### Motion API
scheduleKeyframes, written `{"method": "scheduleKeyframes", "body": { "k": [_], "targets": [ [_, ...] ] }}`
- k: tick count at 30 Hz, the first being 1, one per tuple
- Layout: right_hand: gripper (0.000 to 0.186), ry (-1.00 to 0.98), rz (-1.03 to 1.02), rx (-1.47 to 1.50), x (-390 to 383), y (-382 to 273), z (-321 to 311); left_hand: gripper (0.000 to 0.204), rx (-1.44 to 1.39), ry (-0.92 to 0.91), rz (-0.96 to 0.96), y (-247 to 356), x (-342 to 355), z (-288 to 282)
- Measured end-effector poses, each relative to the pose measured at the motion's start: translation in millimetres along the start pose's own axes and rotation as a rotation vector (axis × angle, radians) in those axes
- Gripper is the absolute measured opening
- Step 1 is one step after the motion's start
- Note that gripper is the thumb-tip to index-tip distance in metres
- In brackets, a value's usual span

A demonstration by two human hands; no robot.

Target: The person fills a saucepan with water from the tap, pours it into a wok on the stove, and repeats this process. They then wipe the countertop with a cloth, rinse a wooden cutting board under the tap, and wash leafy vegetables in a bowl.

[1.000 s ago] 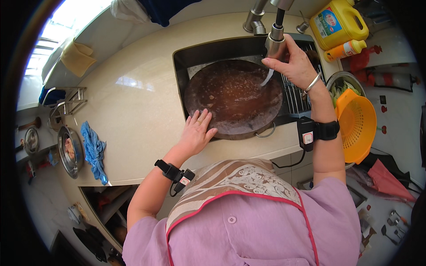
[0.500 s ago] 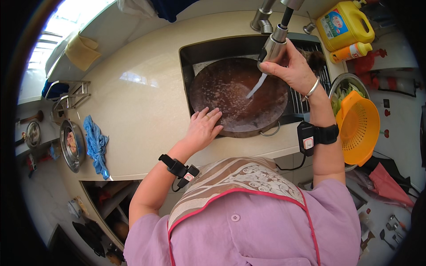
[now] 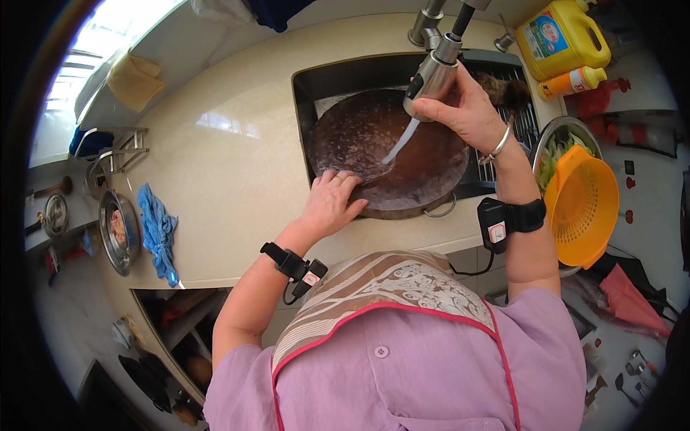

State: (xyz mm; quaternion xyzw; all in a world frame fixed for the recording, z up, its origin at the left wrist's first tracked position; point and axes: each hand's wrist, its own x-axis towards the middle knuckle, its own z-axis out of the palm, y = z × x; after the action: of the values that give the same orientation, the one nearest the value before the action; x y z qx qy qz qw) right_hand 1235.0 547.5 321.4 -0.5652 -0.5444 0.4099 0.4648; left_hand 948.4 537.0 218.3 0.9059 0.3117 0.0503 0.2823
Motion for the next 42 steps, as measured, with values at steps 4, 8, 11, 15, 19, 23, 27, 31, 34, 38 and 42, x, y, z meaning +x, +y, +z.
{"method": "scheduleKeyframes", "body": {
  "k": [4,8,11,15,19,23,27,31,34,38,42],
  "targets": [
    [0.047,-0.003,0.062,0.004,-1,-1,-5,0.037,-0.003,-0.006,-0.015,0,3,1],
    [0.044,-0.021,0.003,0.097,3,-3,18,0.038,0.000,0.018,-0.008,0,6,3],
    [0.044,-0.039,0.016,0.248,3,-5,30,0.038,0.002,0.014,-0.013,1,6,1],
    [0.047,-0.040,0.042,0.157,-2,-6,19,0.037,-0.005,-0.041,-0.037,1,6,-2],
    [0.049,-0.021,0.034,-0.031,-6,-5,-8,0.037,-0.008,-0.010,-0.028,-1,4,-1],
    [0.047,-0.055,0.047,0.053,-6,-6,-10,0.041,-0.020,-0.017,-0.031,-6,-11,-1],
    [0.045,-0.077,0.058,0.231,-7,-9,13,0.047,0.113,-0.084,-0.098,-6,-20,5],
    [0.048,-0.132,0.069,0.189,-9,-13,9,0.054,0.154,-0.148,-0.119,-2,-17,9],
    [0.053,-0.097,0.054,-0.060,-13,-15,-14,0.058,0.118,-0.191,-0.049,3,-10,9],
    [0.054,-0.044,0.058,-0.309,-9,-10,-38,0.065,0.017,-0.312,0.044,18,6,15],
    [0.054,0.067,0.001,-0.221,-1,7,-23,0.063,-0.051,-0.350,0.092,19,29,26]
  ]
}}
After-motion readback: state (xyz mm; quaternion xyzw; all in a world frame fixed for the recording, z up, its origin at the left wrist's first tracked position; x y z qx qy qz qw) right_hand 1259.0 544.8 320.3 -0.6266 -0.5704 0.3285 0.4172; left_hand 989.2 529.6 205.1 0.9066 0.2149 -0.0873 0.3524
